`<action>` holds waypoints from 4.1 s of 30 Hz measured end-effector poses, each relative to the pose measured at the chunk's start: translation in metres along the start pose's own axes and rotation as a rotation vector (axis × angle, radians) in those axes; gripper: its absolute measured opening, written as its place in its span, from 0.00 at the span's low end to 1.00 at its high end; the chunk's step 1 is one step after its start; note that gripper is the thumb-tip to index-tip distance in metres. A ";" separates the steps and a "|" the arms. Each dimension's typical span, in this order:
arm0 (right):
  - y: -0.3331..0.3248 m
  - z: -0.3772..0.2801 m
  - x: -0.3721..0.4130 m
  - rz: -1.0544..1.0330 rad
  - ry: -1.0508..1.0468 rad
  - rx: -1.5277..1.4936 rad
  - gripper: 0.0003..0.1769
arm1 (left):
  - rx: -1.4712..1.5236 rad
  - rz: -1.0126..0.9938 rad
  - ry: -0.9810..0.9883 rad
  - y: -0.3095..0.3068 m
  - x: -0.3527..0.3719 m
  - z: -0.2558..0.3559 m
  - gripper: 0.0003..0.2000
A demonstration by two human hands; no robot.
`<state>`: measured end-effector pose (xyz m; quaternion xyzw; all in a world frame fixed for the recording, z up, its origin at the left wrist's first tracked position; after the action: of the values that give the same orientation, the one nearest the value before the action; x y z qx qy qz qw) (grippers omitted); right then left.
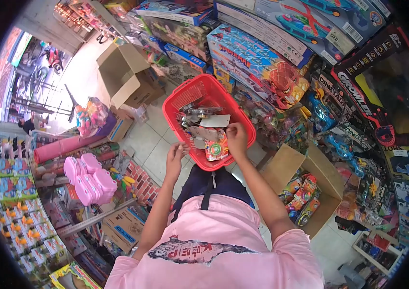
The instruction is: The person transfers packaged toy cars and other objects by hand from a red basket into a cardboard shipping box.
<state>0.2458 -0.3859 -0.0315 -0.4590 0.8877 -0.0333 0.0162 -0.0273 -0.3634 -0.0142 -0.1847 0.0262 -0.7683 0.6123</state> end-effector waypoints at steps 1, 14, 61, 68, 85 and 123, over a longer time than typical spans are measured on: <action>0.010 0.012 -0.001 -0.037 0.070 0.008 0.09 | 0.104 -0.069 -0.030 0.014 -0.010 0.001 0.17; 0.058 0.015 0.009 -0.332 0.054 0.270 0.10 | 0.316 -0.399 -0.480 0.095 -0.061 -0.045 0.20; 0.028 -0.008 0.013 -0.548 0.587 0.030 0.28 | 0.293 0.099 -0.241 -0.045 0.070 -0.036 0.21; -0.005 -0.029 0.080 -0.490 0.668 -0.340 0.30 | 0.218 0.093 -0.218 -0.051 0.109 -0.039 0.18; -0.121 -0.022 0.324 -0.255 0.734 -0.457 0.32 | 0.251 -0.119 -0.227 -0.010 0.283 -0.128 0.14; -0.455 0.114 0.290 0.220 0.554 0.097 0.34 | -0.047 -0.489 -0.005 0.308 0.239 0.060 0.19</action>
<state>0.4555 -0.8900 -0.1108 -0.3324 0.9000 -0.1976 -0.2012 0.2346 -0.6557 0.0196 -0.2019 -0.0028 -0.8924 0.4035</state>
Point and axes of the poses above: each hand's wrist, its own x-axis away from the middle knuckle, its own y-axis out of the palm, z = x × y, the point moved 5 cm from there along -x, towards the middle knuckle, and after that the axes turned 14 degrees about -x, right-handed, at the moved point
